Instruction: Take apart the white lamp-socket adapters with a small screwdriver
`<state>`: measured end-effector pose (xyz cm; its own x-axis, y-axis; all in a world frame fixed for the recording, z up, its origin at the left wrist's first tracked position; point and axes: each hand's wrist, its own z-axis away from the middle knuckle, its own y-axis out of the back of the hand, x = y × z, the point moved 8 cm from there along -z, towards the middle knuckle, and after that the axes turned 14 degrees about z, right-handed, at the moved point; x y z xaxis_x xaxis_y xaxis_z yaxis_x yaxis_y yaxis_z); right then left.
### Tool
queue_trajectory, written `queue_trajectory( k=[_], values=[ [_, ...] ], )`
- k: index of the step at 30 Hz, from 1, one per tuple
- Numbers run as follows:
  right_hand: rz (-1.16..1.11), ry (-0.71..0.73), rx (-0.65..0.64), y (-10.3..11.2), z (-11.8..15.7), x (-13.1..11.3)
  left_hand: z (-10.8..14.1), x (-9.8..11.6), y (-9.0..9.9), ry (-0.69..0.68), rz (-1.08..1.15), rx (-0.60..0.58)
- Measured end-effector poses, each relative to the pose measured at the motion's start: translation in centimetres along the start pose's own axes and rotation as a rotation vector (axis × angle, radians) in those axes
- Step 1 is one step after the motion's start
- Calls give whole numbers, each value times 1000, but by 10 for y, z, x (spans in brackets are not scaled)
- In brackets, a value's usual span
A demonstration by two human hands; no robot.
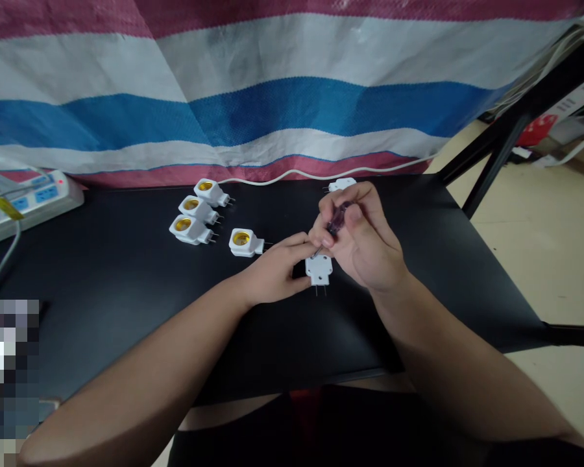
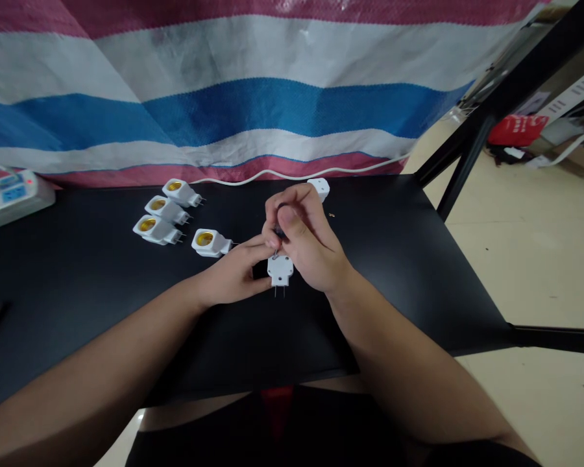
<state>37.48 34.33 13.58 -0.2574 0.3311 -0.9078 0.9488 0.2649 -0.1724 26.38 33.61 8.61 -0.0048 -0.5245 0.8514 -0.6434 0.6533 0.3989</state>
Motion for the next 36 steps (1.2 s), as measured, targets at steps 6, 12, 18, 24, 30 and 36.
queue_trajectory(
  k=[6,12,18,24,30,36],
  values=[
    [18,-42,-25,-2,-2,0,0,-2,-1,8,2,-16],
    [0,37,130,5,-1,-8,0,-2,1,10,10,8],
    [-8,104,293,25,0,-19,0,-1,5,-6,11,59],
    [-111,-18,108,12,-1,-16,-1,0,9,-15,-6,88],
    [-88,-58,30,-5,4,-15,-1,-1,9,4,-1,85],
    [7,48,64,-11,9,-10,0,-5,8,32,-12,85]
  ],
)
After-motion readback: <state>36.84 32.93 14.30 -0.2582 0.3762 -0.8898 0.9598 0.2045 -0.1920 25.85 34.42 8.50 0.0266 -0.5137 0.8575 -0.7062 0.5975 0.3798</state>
